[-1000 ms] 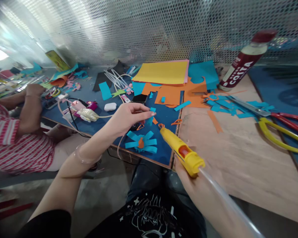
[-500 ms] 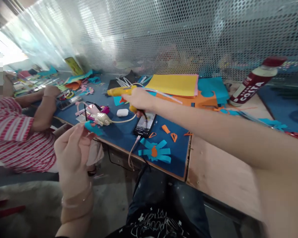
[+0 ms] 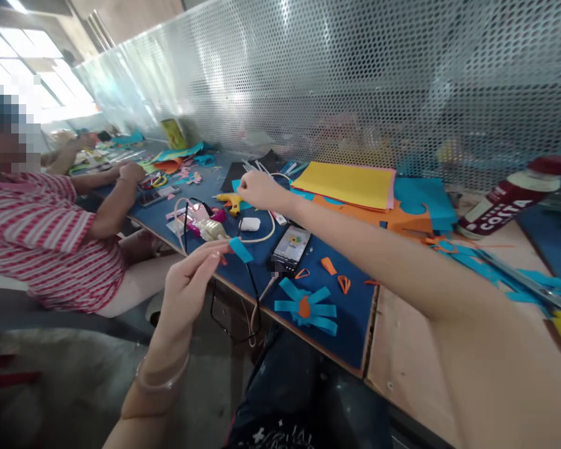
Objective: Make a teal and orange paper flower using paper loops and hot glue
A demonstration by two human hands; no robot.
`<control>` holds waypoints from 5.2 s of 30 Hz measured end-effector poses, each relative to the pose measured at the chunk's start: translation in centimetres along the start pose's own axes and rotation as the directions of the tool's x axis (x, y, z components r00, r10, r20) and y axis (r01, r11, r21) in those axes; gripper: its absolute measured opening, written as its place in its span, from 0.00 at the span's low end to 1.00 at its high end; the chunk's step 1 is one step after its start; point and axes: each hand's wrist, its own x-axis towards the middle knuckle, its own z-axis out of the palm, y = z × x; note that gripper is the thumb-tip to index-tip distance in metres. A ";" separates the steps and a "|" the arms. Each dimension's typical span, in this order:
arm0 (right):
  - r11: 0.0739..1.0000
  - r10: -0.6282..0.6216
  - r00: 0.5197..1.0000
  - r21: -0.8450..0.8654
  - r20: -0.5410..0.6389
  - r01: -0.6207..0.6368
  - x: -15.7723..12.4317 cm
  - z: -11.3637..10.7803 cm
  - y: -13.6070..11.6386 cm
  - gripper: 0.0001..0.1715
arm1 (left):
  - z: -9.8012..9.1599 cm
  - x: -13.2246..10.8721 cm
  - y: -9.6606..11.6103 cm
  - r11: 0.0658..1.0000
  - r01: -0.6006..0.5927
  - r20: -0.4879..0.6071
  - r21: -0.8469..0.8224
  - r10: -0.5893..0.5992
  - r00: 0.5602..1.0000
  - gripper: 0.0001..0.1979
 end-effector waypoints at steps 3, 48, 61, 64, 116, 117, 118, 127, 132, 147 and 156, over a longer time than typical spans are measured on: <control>0.999 -0.034 0.998 0.010 -0.050 0.035 -7.4 -2.6 -1.0 0.12 | 1.3 -1.3 0.0 0.992 0.029 0.088 -0.120 -0.019 0.996 0.09; 0.979 -0.101 0.969 -0.195 -0.224 0.057 -28.7 3.9 0.9 0.12 | 7.9 -10.9 -4.2 0.576 0.491 0.442 -0.653 -0.236 0.865 0.10; 0.974 -0.104 0.973 -0.217 -0.205 0.058 -28.7 4.1 0.9 0.11 | 7.8 -11.1 -3.0 0.615 0.561 0.409 -0.554 -0.385 0.827 0.11; 0.965 -0.120 0.969 -0.255 -0.214 0.063 -28.8 4.1 0.8 0.08 | 8.0 -11.5 -3.4 0.658 0.510 0.368 -0.555 -0.355 0.859 0.10; 0.921 -0.087 0.994 -0.385 -0.066 0.055 -26.7 5.0 -1.4 0.18 | 7.1 -12.4 -2.8 0.912 0.385 0.232 -0.145 -0.347 0.909 0.14; 0.921 -0.092 0.994 -0.386 -0.064 0.060 -26.7 5.0 -1.4 0.18 | 7.1 -12.5 -2.8 0.924 0.365 0.228 -0.113 -0.333 0.915 0.15; 0.920 -0.098 0.993 -0.387 -0.064 0.065 -26.7 5.1 -1.4 0.18 | 7.1 -12.6 -2.9 0.936 0.342 0.215 -0.083 -0.318 0.923 0.15; 0.931 -0.096 0.989 -0.361 -0.115 0.049 -26.7 5.1 -1.5 0.14 | 6.5 -11.7 -3.2 0.952 -0.014 0.038 0.306 0.003 0.999 0.15; 0.973 -0.064 0.980 -0.231 -0.187 0.020 -26.6 4.1 -1.1 0.13 | 6.0 -11.7 -3.7 0.951 -0.039 0.045 0.308 0.026 0.999 0.21; 0.964 0.258 0.966 -0.056 -0.022 -0.259 -24.1 4.3 0.4 0.48 | 6.0 -11.7 -4.7 1.000 -0.015 -0.120 0.000 0.015 0.993 0.19; 0.362 0.509 0.847 0.854 0.155 -0.374 -24.8 -1.5 -0.8 0.34 | 12.5 -6.0 -0.6 0.764 0.361 0.197 -0.535 -0.303 0.932 0.25</control>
